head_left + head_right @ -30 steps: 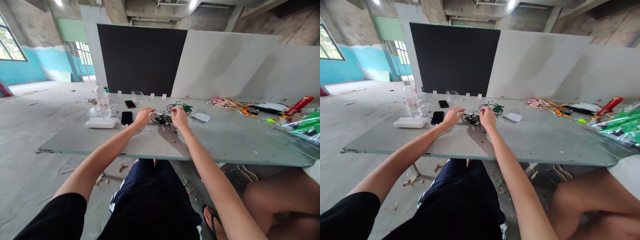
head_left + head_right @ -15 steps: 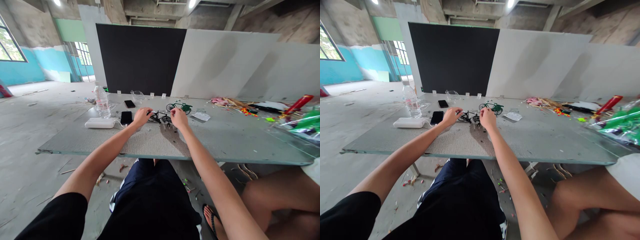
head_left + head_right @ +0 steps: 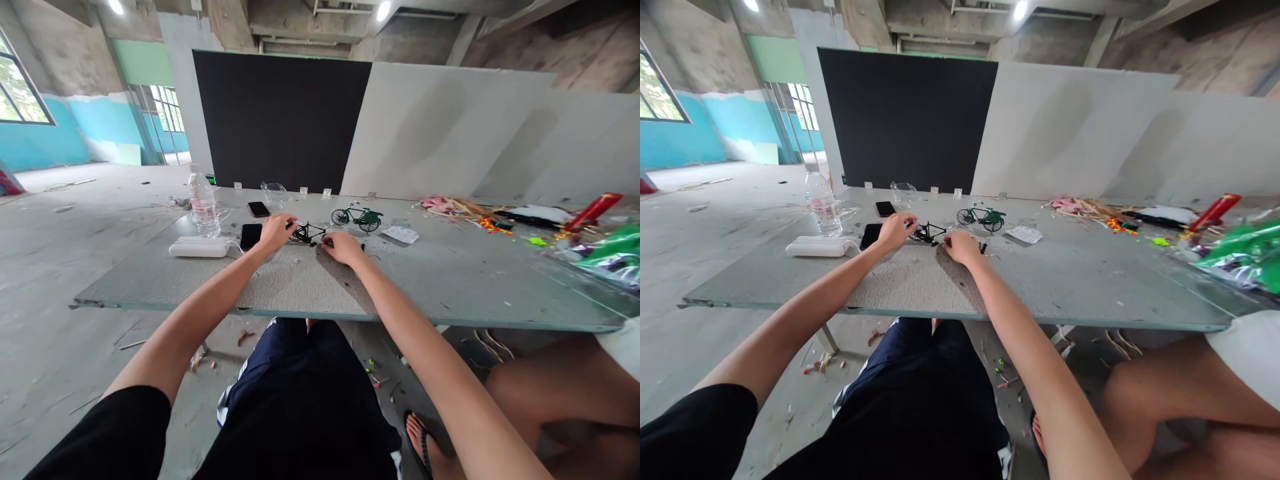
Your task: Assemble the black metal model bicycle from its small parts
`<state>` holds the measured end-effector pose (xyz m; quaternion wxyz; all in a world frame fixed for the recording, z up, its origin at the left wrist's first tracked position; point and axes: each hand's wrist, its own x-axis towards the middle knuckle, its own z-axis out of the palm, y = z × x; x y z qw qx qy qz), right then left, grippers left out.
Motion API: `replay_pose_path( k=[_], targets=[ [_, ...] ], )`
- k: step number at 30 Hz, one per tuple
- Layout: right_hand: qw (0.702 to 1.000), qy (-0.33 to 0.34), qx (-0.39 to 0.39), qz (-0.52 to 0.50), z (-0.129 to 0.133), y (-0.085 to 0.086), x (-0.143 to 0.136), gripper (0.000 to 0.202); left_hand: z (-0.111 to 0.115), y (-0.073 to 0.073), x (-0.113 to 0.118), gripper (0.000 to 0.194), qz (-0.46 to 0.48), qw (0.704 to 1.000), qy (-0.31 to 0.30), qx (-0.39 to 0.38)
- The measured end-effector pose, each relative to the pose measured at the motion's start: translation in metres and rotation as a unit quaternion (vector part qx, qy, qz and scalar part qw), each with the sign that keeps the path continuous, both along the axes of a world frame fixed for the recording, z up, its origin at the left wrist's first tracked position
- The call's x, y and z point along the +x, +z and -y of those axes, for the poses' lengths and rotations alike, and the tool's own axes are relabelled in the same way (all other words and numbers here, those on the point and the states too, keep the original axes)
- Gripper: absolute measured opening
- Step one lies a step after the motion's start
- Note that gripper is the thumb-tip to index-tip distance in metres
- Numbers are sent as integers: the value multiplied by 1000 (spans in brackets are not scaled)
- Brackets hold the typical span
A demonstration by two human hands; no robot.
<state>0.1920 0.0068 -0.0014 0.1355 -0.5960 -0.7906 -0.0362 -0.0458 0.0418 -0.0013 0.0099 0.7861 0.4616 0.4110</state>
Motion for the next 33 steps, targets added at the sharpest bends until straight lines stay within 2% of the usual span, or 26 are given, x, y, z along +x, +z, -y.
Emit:
replay_pose_path(
  k=[6, 8, 13, 16, 20, 24, 33],
  targets=[
    [999, -44, -6, -12, 1, 9, 9, 16, 0, 1, -1, 23, -13, 1000, 9, -7],
    [998, -60, 13, -35, 0, 14, 22, 19, 0, 2, -1, 24, -15, 1000, 15, -10],
    [982, -160, 89, -46, 1, 24, 61, 21, 3, 3, -1, 24, -19, 1000, 17, -11],
    [981, -188, 47, -30, 0, 23, 74, 18, 6, 4, 0, 24, -2, 1000, 18, 15],
    [986, -159, -48, 2, -3, 19, 74, 22, 11, 7, 2, 25, 30, 996, 30, 77],
    [987, -128, -91, 38, -7, 17, 69, 19, 17, 9, 6, 24, 29, 994, 17, 107],
    [990, -138, -4, -15, -1, 17, 71, 14, 29, 9, 12, 28, 8, 992, -27, 125]
  ],
)
